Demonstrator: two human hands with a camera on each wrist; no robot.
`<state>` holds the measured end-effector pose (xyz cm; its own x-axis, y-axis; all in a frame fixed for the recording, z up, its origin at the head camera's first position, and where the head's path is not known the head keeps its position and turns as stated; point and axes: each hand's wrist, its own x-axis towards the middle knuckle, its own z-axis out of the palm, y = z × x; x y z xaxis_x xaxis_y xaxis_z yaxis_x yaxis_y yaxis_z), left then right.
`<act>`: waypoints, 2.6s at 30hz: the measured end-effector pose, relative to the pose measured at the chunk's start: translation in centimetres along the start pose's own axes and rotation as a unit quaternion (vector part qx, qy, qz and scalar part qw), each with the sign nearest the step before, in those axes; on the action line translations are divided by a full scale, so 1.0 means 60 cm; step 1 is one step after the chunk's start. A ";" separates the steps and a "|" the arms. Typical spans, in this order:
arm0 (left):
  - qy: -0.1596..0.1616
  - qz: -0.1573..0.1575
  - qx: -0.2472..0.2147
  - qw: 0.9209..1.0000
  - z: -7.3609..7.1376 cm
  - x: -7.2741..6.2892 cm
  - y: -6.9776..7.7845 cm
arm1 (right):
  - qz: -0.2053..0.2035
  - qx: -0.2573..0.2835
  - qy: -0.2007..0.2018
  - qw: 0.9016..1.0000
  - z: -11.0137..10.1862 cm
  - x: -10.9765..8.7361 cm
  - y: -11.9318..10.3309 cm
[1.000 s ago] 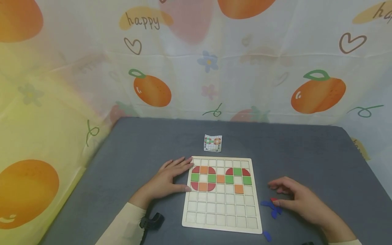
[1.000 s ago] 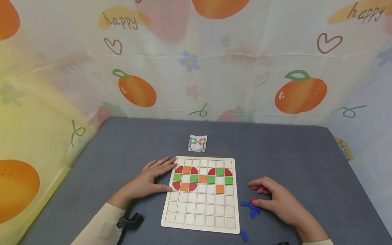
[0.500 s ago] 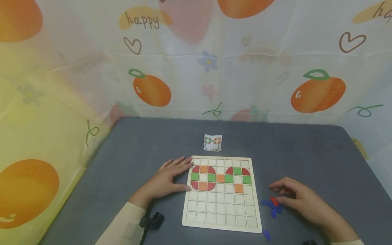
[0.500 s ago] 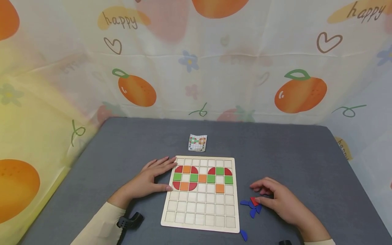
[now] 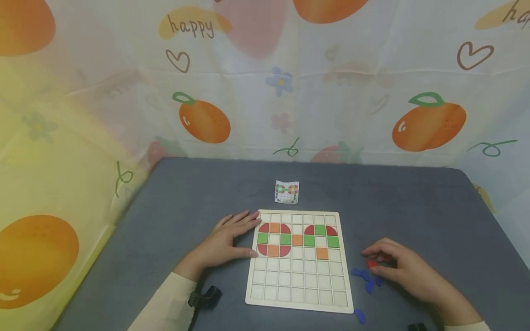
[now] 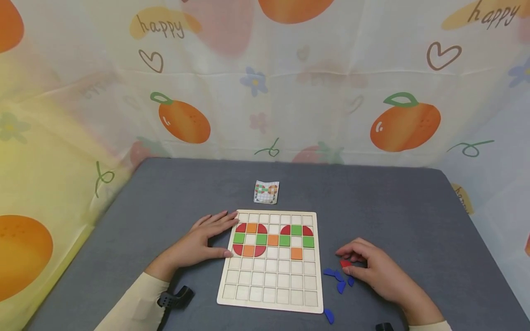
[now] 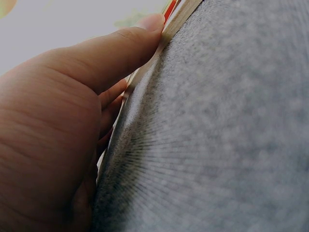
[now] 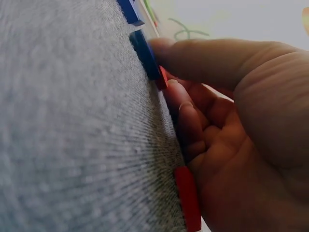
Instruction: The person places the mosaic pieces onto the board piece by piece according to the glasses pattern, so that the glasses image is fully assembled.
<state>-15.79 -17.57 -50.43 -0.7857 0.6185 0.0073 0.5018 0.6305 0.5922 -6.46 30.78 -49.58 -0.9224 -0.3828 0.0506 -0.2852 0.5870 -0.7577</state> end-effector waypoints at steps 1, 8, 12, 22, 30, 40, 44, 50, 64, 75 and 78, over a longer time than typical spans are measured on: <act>0.001 0.002 -0.001 1.000 0.000 0.000 0.000 | -0.004 -0.002 0.010 1.000 0.002 0.000 0.000; 0.004 0.005 -0.002 1.000 -0.001 0.000 0.001 | -0.037 -0.028 0.066 0.997 0.012 0.001 -0.001; 0.005 0.007 0.002 1.000 0.000 0.000 0.000 | -0.040 -0.041 0.081 0.995 0.014 0.003 -0.006; 0.000 0.002 0.000 1.000 -0.001 0.001 0.000 | -0.009 -0.048 0.079 0.996 0.018 0.001 -0.013; 0.005 0.003 -0.001 1.000 0.000 0.000 0.000 | 0.051 0.020 0.102 0.993 0.023 0.003 -0.023; 0.007 0.003 -0.001 1.000 0.000 0.000 0.002 | 0.033 0.189 0.077 0.978 0.031 0.015 -0.043; 0.007 0.005 0.001 1.000 0.000 0.001 0.001 | 0.045 0.165 0.081 0.982 0.039 0.023 -0.057; 0.005 0.005 -0.003 1.000 0.000 0.001 0.003 | 0.074 0.129 0.095 0.984 0.052 0.040 -0.075; 0.005 0.002 -0.006 1.000 0.003 0.000 0.001 | 0.085 0.186 0.068 0.977 0.095 0.090 -0.121; 0.008 -0.001 -0.008 1.000 0.003 0.000 0.001 | 0.108 0.113 0.068 0.985 0.128 0.119 -0.142; 0.006 0.002 -0.008 1.000 0.003 0.000 0.001 | 0.115 0.092 0.073 0.986 0.136 0.120 -0.146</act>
<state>-15.70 -17.43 -50.52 -0.7880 0.6154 0.0189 0.4993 0.6208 0.6044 -8.47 17.09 -47.88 -0.9886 -0.1409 -0.0535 -0.0248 0.5022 -0.8644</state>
